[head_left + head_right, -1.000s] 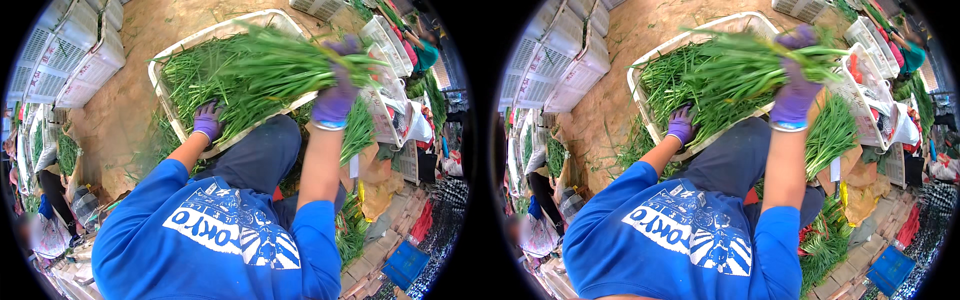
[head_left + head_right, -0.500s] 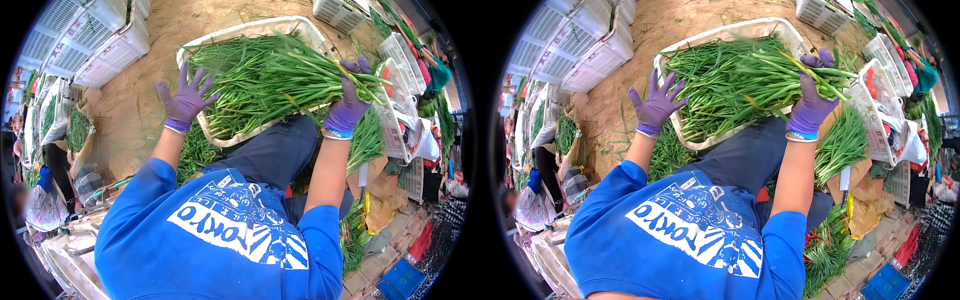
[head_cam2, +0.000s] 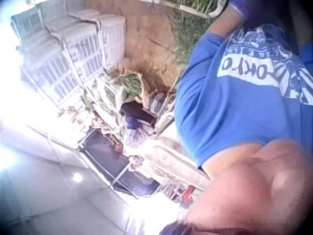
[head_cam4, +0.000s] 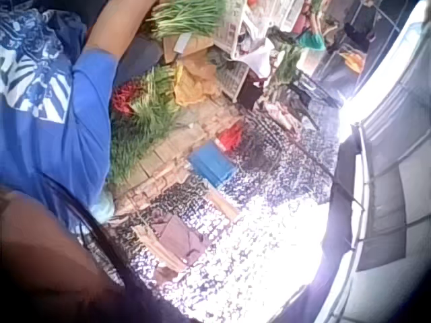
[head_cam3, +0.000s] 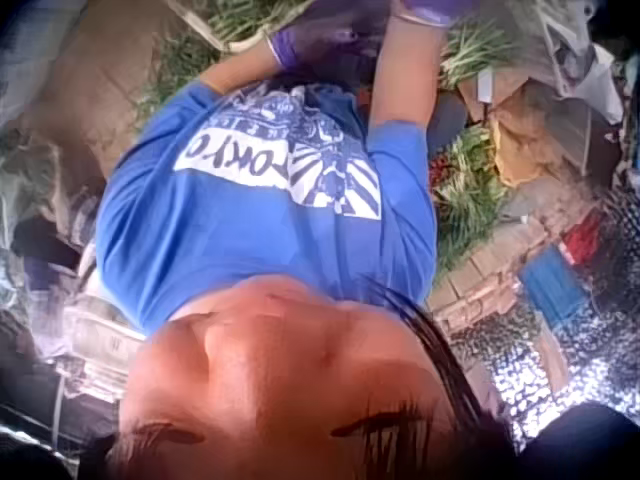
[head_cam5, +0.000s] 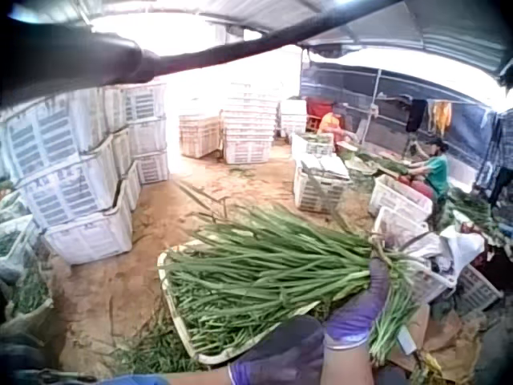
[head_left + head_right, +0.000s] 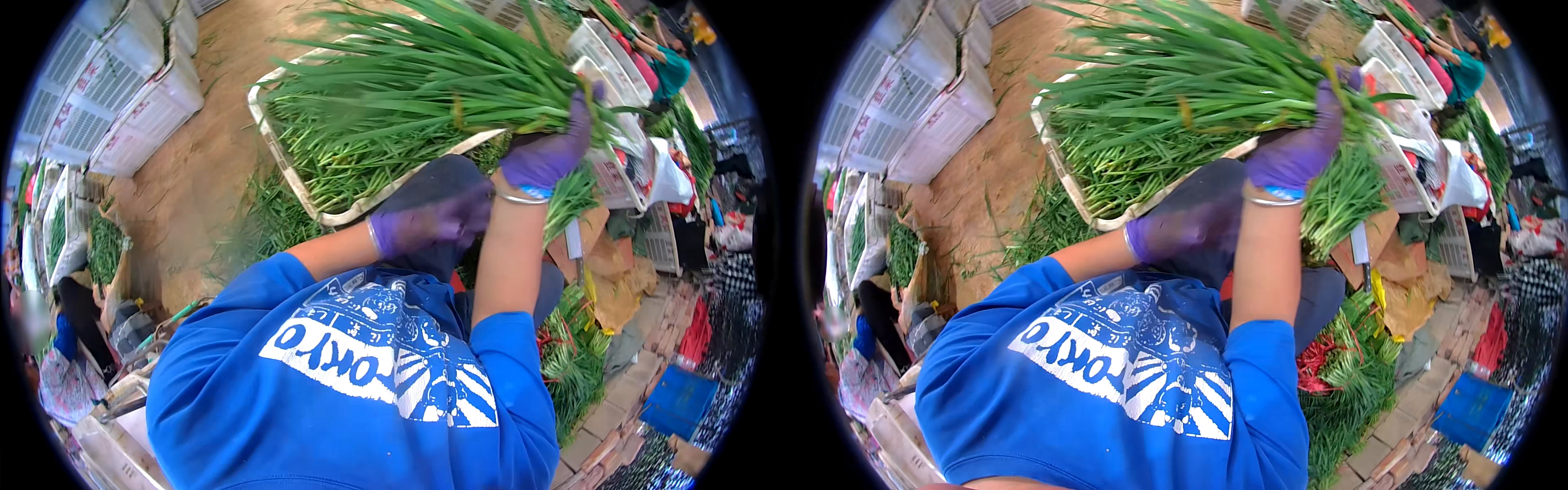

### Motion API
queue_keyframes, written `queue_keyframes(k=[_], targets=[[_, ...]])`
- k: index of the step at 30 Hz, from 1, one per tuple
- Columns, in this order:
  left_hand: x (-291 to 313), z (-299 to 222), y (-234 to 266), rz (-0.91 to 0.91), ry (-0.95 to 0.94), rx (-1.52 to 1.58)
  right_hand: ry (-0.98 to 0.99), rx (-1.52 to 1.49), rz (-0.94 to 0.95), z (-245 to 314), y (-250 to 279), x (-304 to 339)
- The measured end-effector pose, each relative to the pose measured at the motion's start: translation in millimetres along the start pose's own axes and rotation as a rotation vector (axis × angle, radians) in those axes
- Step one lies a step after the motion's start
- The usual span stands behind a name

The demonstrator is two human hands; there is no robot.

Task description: The person sorts through green chives, gathers them into bundles, ties each bundle with a red band, and uses a knife to trim the ends of the stalks on a wooden board.

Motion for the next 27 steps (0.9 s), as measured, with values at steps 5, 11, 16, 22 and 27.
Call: queue_keyframes(k=[5, 11, 16, 22, 27], targets=[[-28, -96, -53, 0.214, -0.818, -0.123, 0.125, 0.191, 0.314, -2, 41, 62], [-44, -55, -42, 0.38, -0.549, 0.35, -0.209, -0.169, 0.34, 11, 65, 104], [-60, -39, -39, 0.239, -0.471, 0.003, -0.091, 0.57, 0.548, 76, 100, 134], [-88, 5, -29, 0.261, -0.174, -0.56, -0.149, -0.109, -0.128, 196, 204, 139], [-90, 114, -38, 0.424, 0.147, -1.138, -0.231, 0.376, 0.122, 169, 144, 130]])
Point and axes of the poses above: each hand's wrist, its own x-axis away from the middle knuckle, its own y-axis out of the back of the hand, z = x × y, the point moved 7 cm from there along -x, towards the middle knuckle, and after that the axes turned 8 degrees about -x, right-handed, at the moved point
